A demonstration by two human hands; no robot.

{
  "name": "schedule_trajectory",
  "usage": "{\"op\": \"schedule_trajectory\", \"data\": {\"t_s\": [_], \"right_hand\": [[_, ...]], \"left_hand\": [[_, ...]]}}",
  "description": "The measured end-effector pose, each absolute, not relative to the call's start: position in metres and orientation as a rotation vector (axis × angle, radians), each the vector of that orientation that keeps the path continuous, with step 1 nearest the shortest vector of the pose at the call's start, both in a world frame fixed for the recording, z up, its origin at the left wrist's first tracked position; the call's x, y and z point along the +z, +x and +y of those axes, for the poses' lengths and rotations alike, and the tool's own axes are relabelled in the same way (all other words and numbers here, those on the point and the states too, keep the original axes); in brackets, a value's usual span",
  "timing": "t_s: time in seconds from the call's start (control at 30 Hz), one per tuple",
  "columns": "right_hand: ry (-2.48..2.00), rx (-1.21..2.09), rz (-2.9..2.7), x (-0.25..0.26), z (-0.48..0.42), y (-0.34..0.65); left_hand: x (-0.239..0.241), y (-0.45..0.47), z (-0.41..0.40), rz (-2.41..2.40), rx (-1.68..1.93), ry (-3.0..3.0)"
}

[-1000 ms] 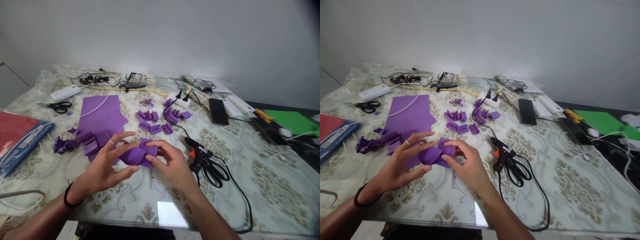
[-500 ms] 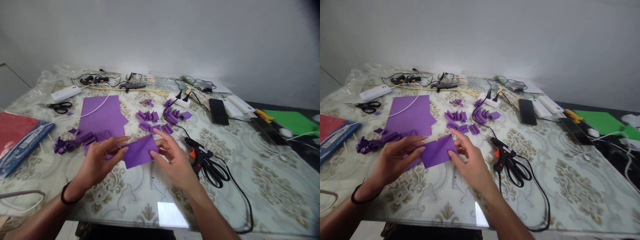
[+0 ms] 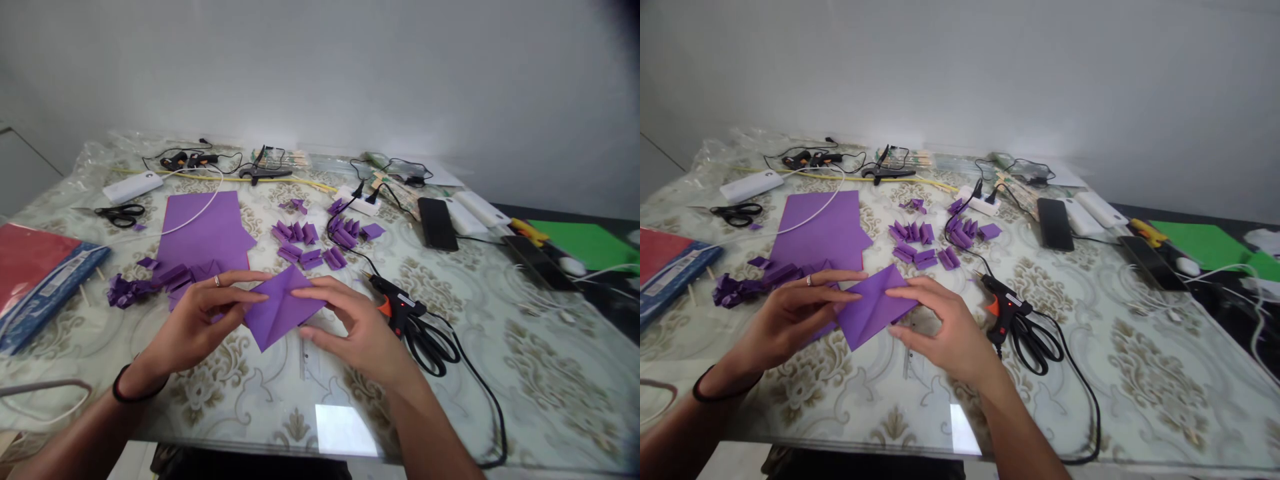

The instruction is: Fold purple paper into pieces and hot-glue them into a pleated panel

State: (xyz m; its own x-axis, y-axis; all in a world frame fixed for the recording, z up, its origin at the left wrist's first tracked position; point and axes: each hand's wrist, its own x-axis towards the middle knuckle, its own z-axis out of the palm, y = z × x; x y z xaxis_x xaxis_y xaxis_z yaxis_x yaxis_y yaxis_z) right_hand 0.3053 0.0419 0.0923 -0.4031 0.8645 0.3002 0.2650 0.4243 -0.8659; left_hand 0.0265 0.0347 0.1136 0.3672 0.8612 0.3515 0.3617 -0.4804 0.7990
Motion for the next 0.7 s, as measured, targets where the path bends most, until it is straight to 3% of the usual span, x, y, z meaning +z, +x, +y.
{"op": "schedule_trajectory", "data": {"t_s": [0.4,0.7], "right_hand": [[-0.798,0.984,-1.779,0.091,0.047,0.309],[-0.735,1.016,-1.717,0.091,0.045,0.305]], "left_hand": [[0.117,0.017,0.033,0.909,0.915,2.061],[0.111,0.022,0.034,0.731,1.239,2.040]]}}
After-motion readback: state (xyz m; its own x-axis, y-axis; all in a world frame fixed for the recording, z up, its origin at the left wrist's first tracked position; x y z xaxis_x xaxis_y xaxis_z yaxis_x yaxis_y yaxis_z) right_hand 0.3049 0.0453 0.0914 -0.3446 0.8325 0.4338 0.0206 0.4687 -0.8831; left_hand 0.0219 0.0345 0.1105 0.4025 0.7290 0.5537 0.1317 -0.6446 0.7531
